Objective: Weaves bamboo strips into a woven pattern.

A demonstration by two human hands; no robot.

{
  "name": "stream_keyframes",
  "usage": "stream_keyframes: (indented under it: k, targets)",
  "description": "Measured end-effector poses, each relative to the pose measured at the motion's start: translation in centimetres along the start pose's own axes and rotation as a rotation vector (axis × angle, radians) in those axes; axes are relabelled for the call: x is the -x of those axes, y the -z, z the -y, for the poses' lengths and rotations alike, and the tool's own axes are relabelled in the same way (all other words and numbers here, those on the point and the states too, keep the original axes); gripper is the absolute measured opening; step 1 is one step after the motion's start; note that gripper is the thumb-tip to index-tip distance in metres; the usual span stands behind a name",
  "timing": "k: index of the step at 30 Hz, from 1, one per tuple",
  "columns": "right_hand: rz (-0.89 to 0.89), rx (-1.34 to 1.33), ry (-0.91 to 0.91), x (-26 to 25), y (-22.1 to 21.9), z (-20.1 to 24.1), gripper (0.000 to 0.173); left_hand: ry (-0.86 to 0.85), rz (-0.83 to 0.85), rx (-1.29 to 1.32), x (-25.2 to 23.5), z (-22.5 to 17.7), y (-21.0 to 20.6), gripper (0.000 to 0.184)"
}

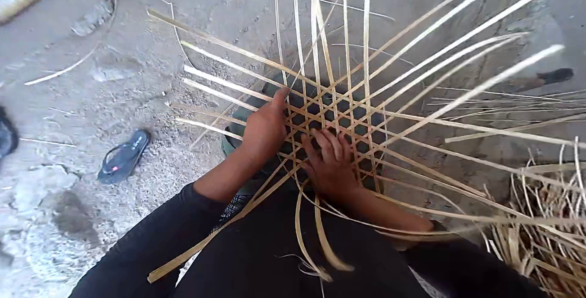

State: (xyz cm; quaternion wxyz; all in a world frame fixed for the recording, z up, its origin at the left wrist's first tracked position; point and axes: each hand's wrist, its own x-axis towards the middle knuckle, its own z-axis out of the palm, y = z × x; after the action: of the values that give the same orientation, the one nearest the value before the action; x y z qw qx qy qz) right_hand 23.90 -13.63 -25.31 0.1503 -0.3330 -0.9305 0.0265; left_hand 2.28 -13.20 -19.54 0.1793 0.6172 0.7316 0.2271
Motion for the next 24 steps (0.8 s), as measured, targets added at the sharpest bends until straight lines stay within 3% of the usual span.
stream_keyframes:
  k: [5, 11, 19, 24]
  targets:
    - [0.119, -0.048, -0.002, -0.8, 2.0, -0.4, 0.054, -0.002, 0.057, 0.008, -0.3, -0.1, 0.4, 0.052]
    - [0.467, -0.131, -0.039, -3.0, 6.8, 0.6, 0.086, -0.043, 0.062, 0.02, -0.2, 0.2, 0.8, 0.053]
    - [0.626, 0.023, -0.151, -5.4, 7.7, 3.1, 0.093, -0.035, 0.103, -0.012, -0.4, -0.1, 0.8, 0.061]
    - [0.623, 0.051, -0.188, -5.9, 7.3, 3.7, 0.09, -0.017, 0.116, -0.043, -0.6, -0.3, 1.0, 0.053]
